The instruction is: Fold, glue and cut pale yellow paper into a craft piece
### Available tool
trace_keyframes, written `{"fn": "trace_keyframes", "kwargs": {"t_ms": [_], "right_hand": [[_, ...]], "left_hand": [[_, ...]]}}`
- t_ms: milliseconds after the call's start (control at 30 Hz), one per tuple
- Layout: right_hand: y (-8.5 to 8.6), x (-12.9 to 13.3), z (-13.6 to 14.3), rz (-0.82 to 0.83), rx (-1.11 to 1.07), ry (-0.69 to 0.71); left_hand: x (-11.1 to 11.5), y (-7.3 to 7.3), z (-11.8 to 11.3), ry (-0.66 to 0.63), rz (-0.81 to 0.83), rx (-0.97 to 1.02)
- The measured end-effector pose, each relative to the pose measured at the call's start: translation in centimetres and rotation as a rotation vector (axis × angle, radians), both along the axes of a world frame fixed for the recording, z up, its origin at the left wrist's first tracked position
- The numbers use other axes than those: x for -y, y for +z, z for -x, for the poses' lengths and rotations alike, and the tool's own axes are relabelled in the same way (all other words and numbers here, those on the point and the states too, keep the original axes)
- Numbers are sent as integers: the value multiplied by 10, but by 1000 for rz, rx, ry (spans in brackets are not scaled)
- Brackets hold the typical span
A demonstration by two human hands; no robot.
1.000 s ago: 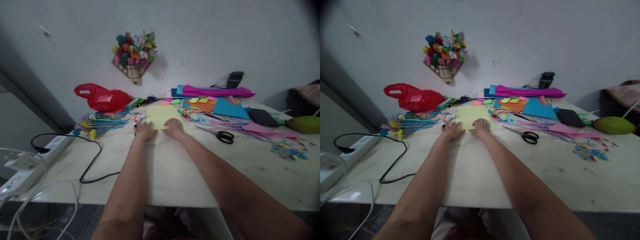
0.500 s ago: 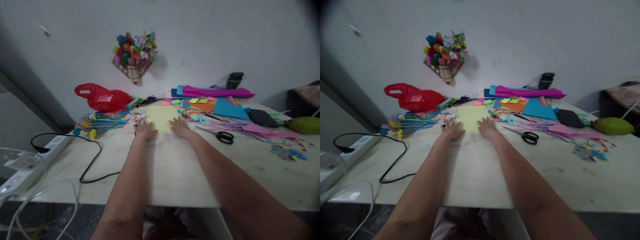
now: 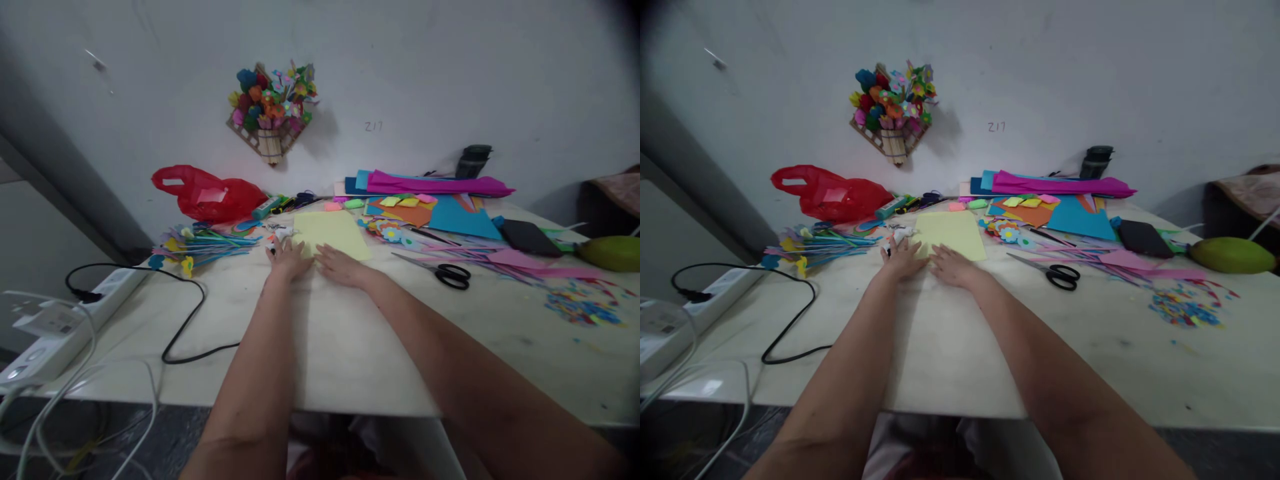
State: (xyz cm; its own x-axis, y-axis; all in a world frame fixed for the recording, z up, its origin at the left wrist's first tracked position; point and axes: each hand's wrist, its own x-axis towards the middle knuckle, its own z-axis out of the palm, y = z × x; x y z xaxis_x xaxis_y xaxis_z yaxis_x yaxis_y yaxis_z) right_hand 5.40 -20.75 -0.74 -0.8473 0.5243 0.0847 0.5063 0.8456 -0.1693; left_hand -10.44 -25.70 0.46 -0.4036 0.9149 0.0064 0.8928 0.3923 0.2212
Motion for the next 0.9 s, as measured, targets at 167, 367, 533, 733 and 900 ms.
{"fn": "trace_keyframes", "kwargs": {"t_ms": [167,367,533,733,900], "right_hand": [[1,8,1,58,83,16],[0,6,0,26,102,26],[-1,5,1,1,162,49],[-1,3,0,-6,165,58],[-1,3,1,-4,171,57]], "left_hand": [[9,15,12,73,-162,-35],[19,24,14,-38,-191,21],[25,26,13,-65,-78,60],[22,16,17,-57,-58,50],[19,9,20,-67,-72,73]]}}
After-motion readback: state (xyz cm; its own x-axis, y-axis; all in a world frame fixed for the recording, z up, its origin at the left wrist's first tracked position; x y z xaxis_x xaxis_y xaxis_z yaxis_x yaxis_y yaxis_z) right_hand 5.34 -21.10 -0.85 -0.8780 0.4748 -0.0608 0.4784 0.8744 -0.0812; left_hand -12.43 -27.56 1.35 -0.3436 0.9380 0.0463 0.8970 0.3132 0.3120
